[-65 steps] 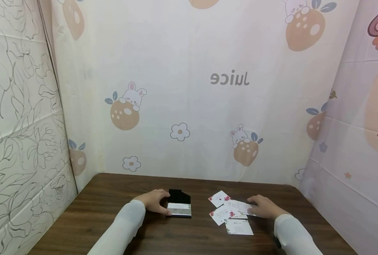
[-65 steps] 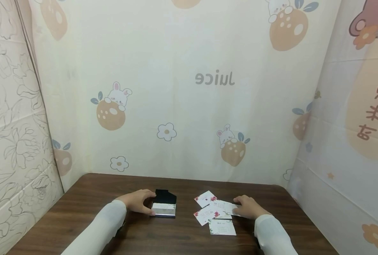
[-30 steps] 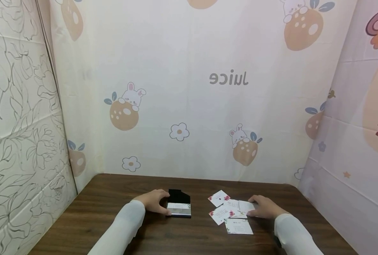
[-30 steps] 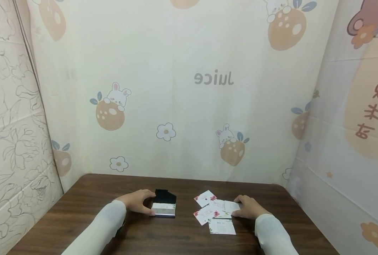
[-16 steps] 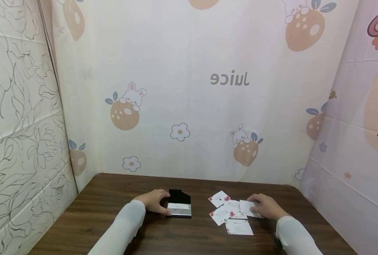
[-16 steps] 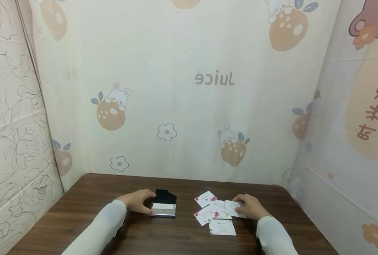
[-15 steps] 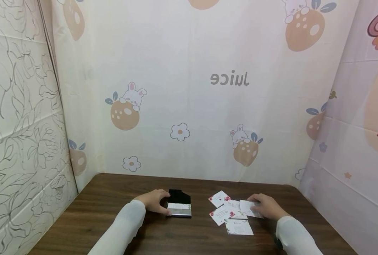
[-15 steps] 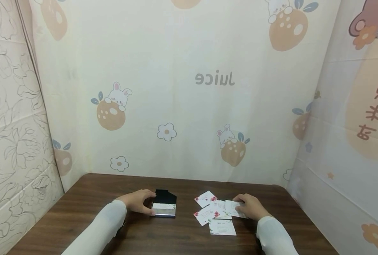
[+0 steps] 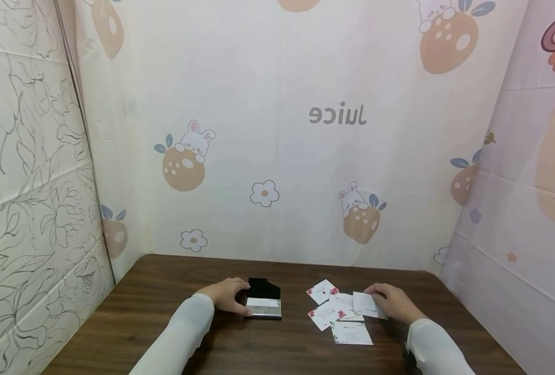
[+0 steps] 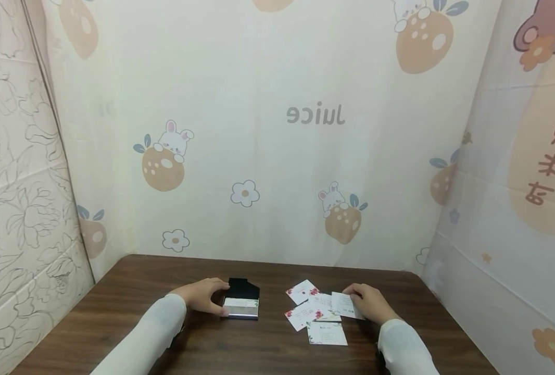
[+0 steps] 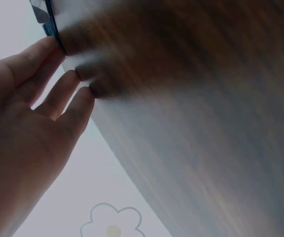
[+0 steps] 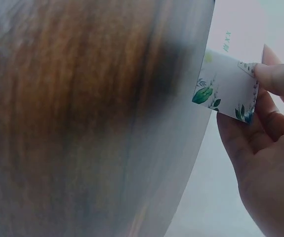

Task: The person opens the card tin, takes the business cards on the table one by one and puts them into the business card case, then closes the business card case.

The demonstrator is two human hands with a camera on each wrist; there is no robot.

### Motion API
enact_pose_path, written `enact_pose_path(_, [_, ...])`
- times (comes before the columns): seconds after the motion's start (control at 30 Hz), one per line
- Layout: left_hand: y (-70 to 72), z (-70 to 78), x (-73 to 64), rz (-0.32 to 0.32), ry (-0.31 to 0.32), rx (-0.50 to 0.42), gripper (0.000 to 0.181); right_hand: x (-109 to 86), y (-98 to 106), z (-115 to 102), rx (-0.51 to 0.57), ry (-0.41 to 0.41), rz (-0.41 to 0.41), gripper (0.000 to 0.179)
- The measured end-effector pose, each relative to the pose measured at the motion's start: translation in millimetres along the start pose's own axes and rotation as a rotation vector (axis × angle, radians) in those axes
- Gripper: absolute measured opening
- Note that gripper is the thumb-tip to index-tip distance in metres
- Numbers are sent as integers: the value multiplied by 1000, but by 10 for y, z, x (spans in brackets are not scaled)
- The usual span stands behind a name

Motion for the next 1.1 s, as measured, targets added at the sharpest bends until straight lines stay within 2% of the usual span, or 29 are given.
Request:
enact_pose_path(0.53, [-14,2,-19,-13,20,3,75,-37,59,-67,11,28,39,21])
enact_pose_path(0.8, [-9,0,-4,-3,8,1,74,16,30,-274,62,50,52,20])
enact_pose_path(1.1, [20,15,-24,-10,11,-5,73,120,-140,-614,140,106,53,18])
Point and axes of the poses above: each hand's wrist, its own x-axis towards the middle knuckle, its own y-axis out of the back of the hand, z = x × y, the point moved 10 cm from there along x, towards the middle knuckle, and after that the axes turned 9 degrees about x, right-handed, at the moved point
